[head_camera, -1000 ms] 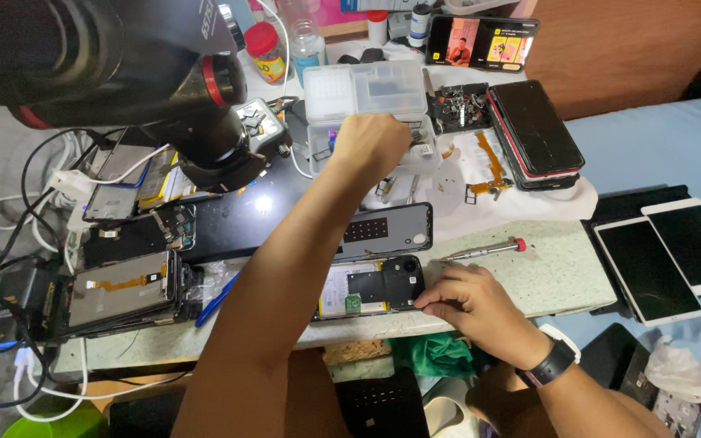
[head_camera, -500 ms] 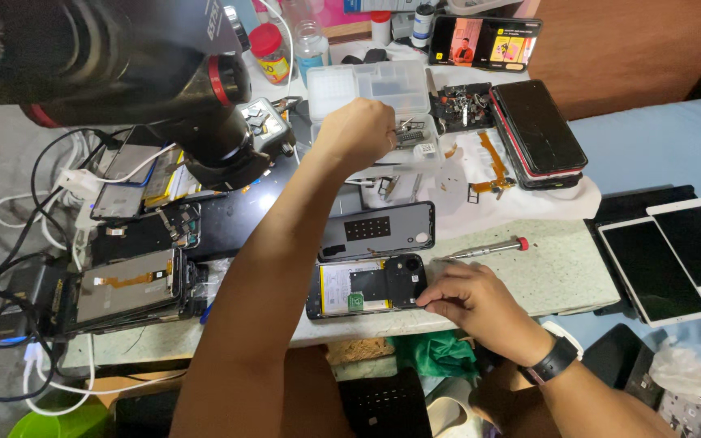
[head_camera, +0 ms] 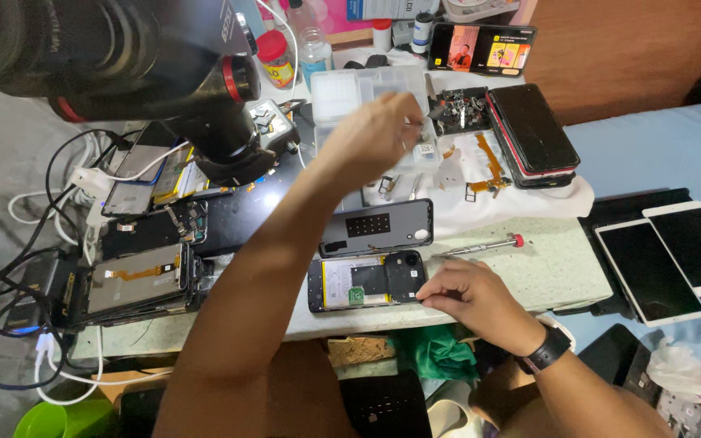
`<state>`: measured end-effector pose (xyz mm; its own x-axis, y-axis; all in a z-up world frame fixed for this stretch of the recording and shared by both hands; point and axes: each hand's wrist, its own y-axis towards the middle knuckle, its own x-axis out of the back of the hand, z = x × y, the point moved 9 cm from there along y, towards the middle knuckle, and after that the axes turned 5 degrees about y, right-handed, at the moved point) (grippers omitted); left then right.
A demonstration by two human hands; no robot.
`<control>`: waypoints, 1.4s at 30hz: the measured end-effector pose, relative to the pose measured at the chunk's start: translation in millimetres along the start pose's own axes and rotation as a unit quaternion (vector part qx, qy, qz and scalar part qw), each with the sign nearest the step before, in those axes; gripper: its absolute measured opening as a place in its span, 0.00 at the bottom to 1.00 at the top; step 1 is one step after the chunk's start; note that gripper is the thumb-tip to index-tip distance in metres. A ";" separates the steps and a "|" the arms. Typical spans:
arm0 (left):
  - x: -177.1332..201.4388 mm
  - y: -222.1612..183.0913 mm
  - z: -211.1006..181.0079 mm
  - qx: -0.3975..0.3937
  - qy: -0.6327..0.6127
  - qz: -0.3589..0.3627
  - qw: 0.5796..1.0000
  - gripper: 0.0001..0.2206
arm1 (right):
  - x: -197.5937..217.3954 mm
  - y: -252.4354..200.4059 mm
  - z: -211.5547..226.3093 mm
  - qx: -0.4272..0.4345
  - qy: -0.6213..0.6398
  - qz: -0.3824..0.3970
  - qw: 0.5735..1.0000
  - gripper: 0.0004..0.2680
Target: The person is repairing a smartphone by removing and reattaching internal components. They use a screwdriver to remove screws, a plastic pry tool to separate parts, and tweezers to handle small connectors. The person works on the phone's back cover and internal circuitry.
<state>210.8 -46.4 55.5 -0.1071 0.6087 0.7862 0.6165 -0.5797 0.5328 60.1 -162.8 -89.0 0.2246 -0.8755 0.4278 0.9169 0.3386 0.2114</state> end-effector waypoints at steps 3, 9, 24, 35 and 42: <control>-17.3 -48.3 -50.1 0.006 0.008 0.122 0.992 0.06 | 6.2 -6.7 -28.7 -0.133 0.147 -0.048 0.979 0.06; -23.6 -120.6 -105.6 -0.020 0.035 0.203 0.978 0.06 | 14.0 -10.8 -22.8 -0.053 0.191 -0.073 0.977 0.04; 15.8 -139.8 -81.1 0.078 -0.232 -0.061 0.968 0.08 | 22.0 -14.7 -26.2 -0.086 0.115 -0.102 0.984 0.04; -12.4 -145.6 -105.3 0.000 -0.153 0.051 0.987 0.11 | 8.2 -6.7 -1.5 -0.001 -0.028 -0.019 0.999 0.07; -16.4 -145.8 -103.9 0.005 -0.133 0.062 0.989 0.09 | 8.2 -6.2 -3.5 -0.006 -0.052 -0.032 0.998 0.06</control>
<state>41.6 -28.1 -2.5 0.1782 0.6549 0.7344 0.6193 -0.6546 0.4335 57.4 -173.2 -89.8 0.1311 -0.8542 0.5032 0.9324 0.2787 0.2301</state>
